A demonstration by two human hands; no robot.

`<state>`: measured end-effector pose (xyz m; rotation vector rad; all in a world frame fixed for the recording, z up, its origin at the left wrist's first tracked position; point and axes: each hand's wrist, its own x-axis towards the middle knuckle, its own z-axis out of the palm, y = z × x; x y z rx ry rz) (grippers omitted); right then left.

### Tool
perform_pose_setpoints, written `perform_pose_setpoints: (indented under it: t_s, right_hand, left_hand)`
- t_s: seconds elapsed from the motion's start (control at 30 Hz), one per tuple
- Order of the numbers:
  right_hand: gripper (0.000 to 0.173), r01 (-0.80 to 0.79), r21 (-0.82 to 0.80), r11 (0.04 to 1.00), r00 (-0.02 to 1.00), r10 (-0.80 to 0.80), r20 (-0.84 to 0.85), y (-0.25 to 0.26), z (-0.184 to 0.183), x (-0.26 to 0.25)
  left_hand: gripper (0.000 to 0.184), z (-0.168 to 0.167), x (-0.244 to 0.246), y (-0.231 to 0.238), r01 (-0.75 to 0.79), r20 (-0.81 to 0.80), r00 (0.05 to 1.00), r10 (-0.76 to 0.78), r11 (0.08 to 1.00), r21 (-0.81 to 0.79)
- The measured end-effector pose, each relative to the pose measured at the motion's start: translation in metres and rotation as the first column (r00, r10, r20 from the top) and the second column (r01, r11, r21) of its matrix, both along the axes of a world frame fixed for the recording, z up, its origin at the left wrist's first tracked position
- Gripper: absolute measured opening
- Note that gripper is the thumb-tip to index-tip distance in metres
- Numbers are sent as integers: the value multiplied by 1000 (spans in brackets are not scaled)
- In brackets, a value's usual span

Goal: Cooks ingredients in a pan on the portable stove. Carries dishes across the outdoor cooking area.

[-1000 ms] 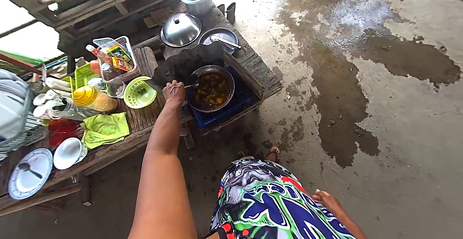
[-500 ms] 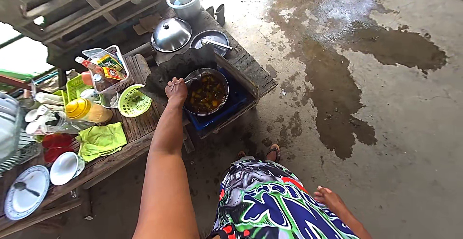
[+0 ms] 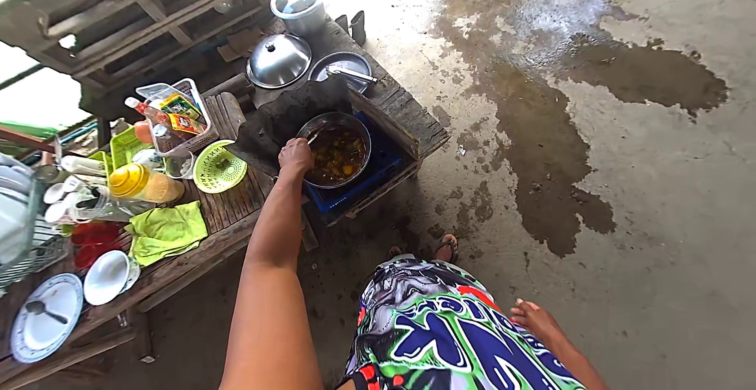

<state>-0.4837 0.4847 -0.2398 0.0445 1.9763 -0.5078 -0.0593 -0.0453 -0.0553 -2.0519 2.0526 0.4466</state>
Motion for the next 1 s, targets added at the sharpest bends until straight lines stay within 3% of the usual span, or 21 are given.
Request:
perform_pose_setpoints:
  t_s: [0.17, 0.33, 0.43, 0.63, 0.77, 1.0]
  right_hand:
    - [46, -16, 45, 999, 1000, 16, 14, 9, 4, 10]
    - [45, -46, 66, 997, 999, 46, 16, 13, 2, 9]
    - [45, -51, 36, 998, 999, 51, 17, 7, -4, 6]
    - [46, -42, -21, 999, 999, 43, 5, -12, -10, 3]
    - [46, -84, -3, 996, 996, 84, 20, -13, -11, 9]
    - [45, -112, 43, 993, 994, 111, 22, -11, -3, 17]
  left_hand:
    - [24, -9, 20, 18, -33, 9, 999, 33, 999, 43]
    - [23, -9, 27, 37, -6, -114, 993, 9, 1000, 28]
    - [24, -21, 32, 46, -12, -86, 996, 18, 998, 61]
    - [24, -4, 45, 63, -54, -76, 995, 59, 996, 64]
    - [23, -17, 50, 75, -59, -39, 997, 63, 993, 104]
    - [23, -22, 22, 81, 14, -123, 992, -2, 995, 95]
